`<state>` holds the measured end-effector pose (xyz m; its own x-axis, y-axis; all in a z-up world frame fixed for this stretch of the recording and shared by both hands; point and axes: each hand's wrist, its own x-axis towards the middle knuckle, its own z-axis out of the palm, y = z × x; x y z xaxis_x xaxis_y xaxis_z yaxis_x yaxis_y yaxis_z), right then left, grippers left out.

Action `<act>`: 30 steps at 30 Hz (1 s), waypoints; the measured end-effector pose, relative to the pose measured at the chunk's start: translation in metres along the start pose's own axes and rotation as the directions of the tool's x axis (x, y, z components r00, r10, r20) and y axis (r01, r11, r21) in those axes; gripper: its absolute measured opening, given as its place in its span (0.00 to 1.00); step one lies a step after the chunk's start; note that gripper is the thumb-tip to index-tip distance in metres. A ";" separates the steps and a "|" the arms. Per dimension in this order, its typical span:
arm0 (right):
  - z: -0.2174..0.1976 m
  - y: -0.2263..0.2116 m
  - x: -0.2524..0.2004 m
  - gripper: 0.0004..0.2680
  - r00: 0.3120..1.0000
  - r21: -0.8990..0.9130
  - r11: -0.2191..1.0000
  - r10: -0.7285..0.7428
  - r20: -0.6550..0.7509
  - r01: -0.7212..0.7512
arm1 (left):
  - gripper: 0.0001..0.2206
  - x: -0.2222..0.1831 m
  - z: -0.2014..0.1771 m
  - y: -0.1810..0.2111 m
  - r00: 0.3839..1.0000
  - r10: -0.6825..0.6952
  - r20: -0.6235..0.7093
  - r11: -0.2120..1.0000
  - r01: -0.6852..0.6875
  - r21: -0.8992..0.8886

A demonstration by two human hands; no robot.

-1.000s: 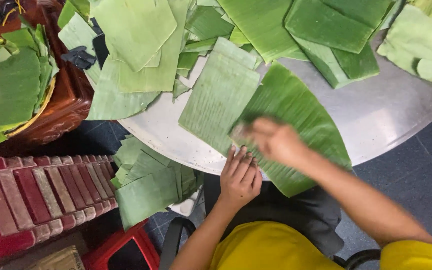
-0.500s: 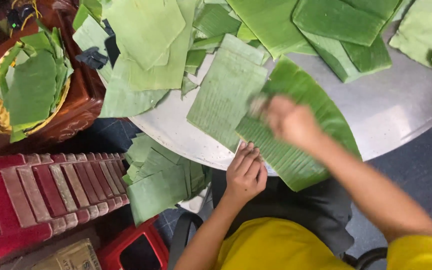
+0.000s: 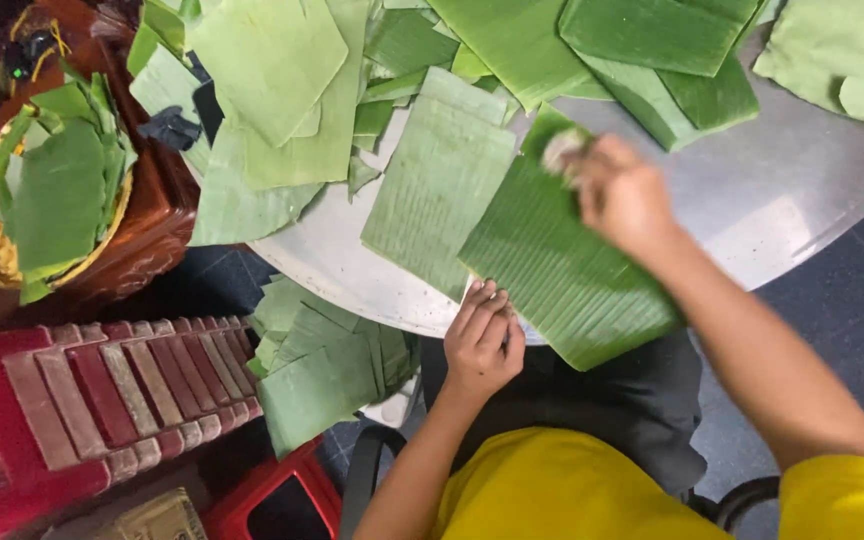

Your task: Cleaning banana leaves by wiping them with a cloth and stacking them on a table.

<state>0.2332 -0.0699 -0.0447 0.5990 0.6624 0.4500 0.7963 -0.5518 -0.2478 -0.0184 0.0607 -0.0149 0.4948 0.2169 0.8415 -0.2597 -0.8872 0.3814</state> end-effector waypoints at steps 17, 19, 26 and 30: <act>-0.030 -0.098 -0.018 0.05 0.953 0.004 0.953 -0.303 0.023 0.303 | 0.07 0.001 -0.011 0.002 0.982 -0.149 0.114 0.987 0.154 -0.035; -0.051 -0.115 -0.054 0.05 0.915 0.134 0.912 -0.398 0.065 0.387 | 0.09 0.001 -0.012 0.003 0.973 -0.181 0.144 0.983 0.185 -0.016; -0.106 -0.084 -0.103 0.12 0.973 0.434 0.876 -0.230 -0.001 0.208 | 0.10 -0.004 -0.005 -0.001 0.968 -0.207 0.139 0.978 0.207 0.012; -0.094 -0.060 -0.110 0.13 0.994 0.356 0.933 -0.004 -0.113 0.044 | 0.13 0.016 -0.019 -0.009 0.928 -0.363 0.081 0.919 0.343 0.194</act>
<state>0.1115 -0.1568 0.0016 0.5825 0.6032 0.5448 0.7997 -0.3051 -0.5172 -0.0237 0.0802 0.0025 0.6208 0.4905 0.6115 0.0916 -0.8201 0.5648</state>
